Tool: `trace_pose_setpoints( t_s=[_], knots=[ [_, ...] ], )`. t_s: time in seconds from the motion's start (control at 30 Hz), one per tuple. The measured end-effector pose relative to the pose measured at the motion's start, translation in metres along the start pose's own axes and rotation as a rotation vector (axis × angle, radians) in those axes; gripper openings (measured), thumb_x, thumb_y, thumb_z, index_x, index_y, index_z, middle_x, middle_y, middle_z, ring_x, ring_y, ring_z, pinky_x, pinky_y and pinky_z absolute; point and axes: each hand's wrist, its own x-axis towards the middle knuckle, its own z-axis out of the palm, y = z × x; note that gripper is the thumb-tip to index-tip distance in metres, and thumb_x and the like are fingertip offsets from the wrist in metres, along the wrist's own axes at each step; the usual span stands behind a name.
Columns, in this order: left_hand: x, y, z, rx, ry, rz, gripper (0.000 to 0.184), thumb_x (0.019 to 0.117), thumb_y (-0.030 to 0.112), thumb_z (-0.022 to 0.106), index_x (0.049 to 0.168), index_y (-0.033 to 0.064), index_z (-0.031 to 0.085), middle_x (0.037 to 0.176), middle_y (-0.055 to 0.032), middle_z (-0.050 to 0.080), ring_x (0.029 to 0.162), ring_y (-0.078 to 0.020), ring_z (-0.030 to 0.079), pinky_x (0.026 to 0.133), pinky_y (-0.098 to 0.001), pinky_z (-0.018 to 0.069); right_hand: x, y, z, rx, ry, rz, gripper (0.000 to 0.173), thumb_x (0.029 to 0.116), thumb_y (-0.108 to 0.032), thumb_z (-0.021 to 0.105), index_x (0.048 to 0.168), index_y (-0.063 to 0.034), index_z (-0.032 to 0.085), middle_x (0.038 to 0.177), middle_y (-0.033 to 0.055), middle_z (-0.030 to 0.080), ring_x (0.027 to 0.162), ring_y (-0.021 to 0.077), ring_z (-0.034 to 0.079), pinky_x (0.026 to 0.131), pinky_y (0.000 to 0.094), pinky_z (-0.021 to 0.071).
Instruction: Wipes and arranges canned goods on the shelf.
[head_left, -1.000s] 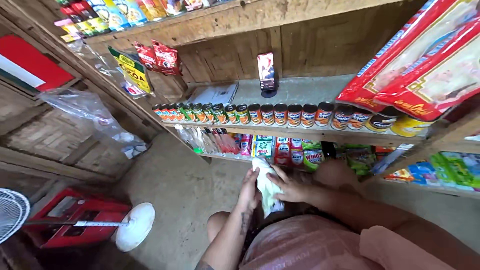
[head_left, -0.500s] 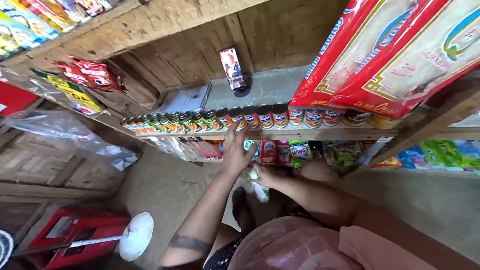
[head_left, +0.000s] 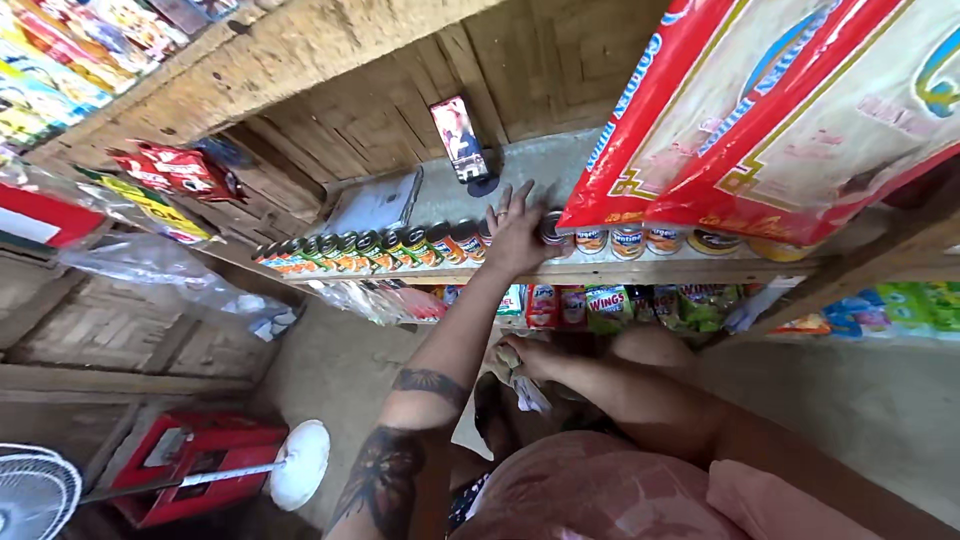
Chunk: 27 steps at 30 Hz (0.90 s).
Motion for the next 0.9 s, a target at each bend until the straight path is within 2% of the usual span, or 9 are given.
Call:
trace_pose_setpoints(
  t_s=[0.17, 0.27, 0.37, 0.4, 0.47, 0.6, 0.7, 0.8, 0.9],
  knots=[
    [-0.043, -0.005, -0.003, -0.139, 0.161, 0.207, 0.066, 0.0739, 0.051, 0.086, 0.123, 0.0116, 0.069, 0.158, -0.0129, 0.045, 0.153, -0.0404, 0.026, 0.118, -0.0759, 0.0083, -0.001, 0.002, 0.004, 0.108, 0.064, 0.092, 0.069, 0.0929, -0.013, 0.07, 0.154, -0.0112, 0.038, 0.14, 0.0233, 0.059, 0.125, 0.0433, 0.06, 0.101, 0.0663, 0.0466],
    [-0.095, -0.014, -0.024, -0.367, 0.221, 0.245, 0.063, 0.0766, 0.038, 0.086, 0.121, 0.0023, 0.061, 0.15, -0.018, 0.051, 0.149, -0.0354, 0.036, 0.123, -0.0586, 0.0238, 0.002, -0.001, 0.008, 0.158, 0.089, 0.14, 0.065, 0.0924, -0.014, 0.071, 0.15, -0.0127, 0.042, 0.13, 0.0234, 0.064, 0.117, 0.0435, 0.064, 0.096, 0.0668, 0.0493],
    [-0.163, -0.035, -0.033, -0.716, 0.214, 0.034, 0.069, 0.0794, 0.031, 0.084, 0.134, 0.0084, 0.049, 0.144, -0.0066, 0.056, 0.135, -0.0192, 0.054, 0.11, -0.0389, 0.0501, 0.001, -0.004, 0.009, 0.164, 0.125, 0.132, 0.065, 0.0923, -0.016, 0.072, 0.15, -0.0142, 0.042, 0.125, 0.0239, 0.066, 0.114, 0.0445, 0.065, 0.093, 0.0667, 0.0507],
    [-0.185, -0.043, -0.029, -0.794, 0.241, -0.084, 0.07, 0.0794, 0.03, 0.084, 0.136, 0.0124, 0.047, 0.137, 0.0004, 0.058, 0.125, -0.0121, 0.059, 0.104, -0.0345, 0.0538, -0.001, -0.003, 0.009, 0.158, 0.155, 0.109, 0.065, 0.0919, -0.015, 0.073, 0.15, -0.0141, 0.044, 0.126, 0.0239, 0.066, 0.113, 0.0447, 0.065, 0.093, 0.0665, 0.0507],
    [-0.223, -0.061, -0.015, -0.867, 0.317, -0.332, 0.071, 0.0789, 0.02, 0.078, 0.139, 0.0128, 0.041, 0.124, 0.004, 0.061, 0.109, -0.0062, 0.063, 0.092, -0.0309, 0.0579, -0.004, -0.003, 0.008, 0.165, 0.229, 0.04, 0.064, 0.0902, -0.013, 0.076, 0.148, -0.0131, 0.049, 0.13, 0.0231, 0.065, 0.116, 0.0438, 0.065, 0.096, 0.0656, 0.0506],
    [-0.283, -0.099, 0.023, -0.882, 0.328, -0.626, 0.076, 0.0779, 0.003, 0.078, 0.145, 0.0064, 0.041, 0.124, -0.0119, 0.064, 0.103, -0.0182, 0.068, 0.088, -0.0402, 0.0598, 0.002, -0.015, 0.007, 0.182, 0.3, -0.116, 0.06, 0.0893, -0.009, 0.075, 0.145, -0.0093, 0.053, 0.136, 0.0201, 0.063, 0.123, 0.0384, 0.062, 0.104, 0.0614, 0.0489],
    [-0.31, -0.113, 0.042, -0.706, 0.219, -0.726, 0.076, 0.0792, 0.012, 0.085, 0.145, 0.0053, 0.048, 0.13, -0.0192, 0.062, 0.11, -0.0258, 0.066, 0.092, -0.0459, 0.0583, 0.004, -0.023, 0.015, 0.163, 0.418, -0.282, 0.056, 0.0845, -0.006, 0.078, 0.138, -0.0068, 0.061, 0.13, 0.0181, 0.067, 0.122, 0.0346, 0.064, 0.106, 0.057, 0.0488],
    [-0.321, -0.118, 0.055, -0.552, 0.128, -0.682, 0.072, 0.0757, 0.02, 0.09, 0.138, 0.0046, 0.057, 0.13, -0.0203, 0.062, 0.113, -0.03, 0.064, 0.094, -0.0497, 0.0565, 0.004, -0.03, 0.034, 0.12, 0.539, -0.584, 0.054, 0.0728, -0.004, 0.082, 0.125, -0.0083, 0.071, 0.123, 0.0139, 0.07, 0.124, 0.0347, 0.059, 0.109, 0.055, 0.0457],
    [-0.316, -0.098, 0.056, -0.571, 0.066, -0.696, 0.066, 0.0708, 0.008, 0.091, 0.128, -0.0027, 0.061, 0.117, -0.0197, 0.069, 0.105, -0.0275, 0.07, 0.094, -0.05, 0.058, 0.003, -0.038, 0.06, 0.177, 0.351, -0.685, 0.055, 0.0773, -0.003, 0.077, 0.131, -0.0106, 0.069, 0.148, 0.0179, 0.054, 0.143, 0.0372, 0.044, 0.119, 0.0553, 0.0371]
  ],
)
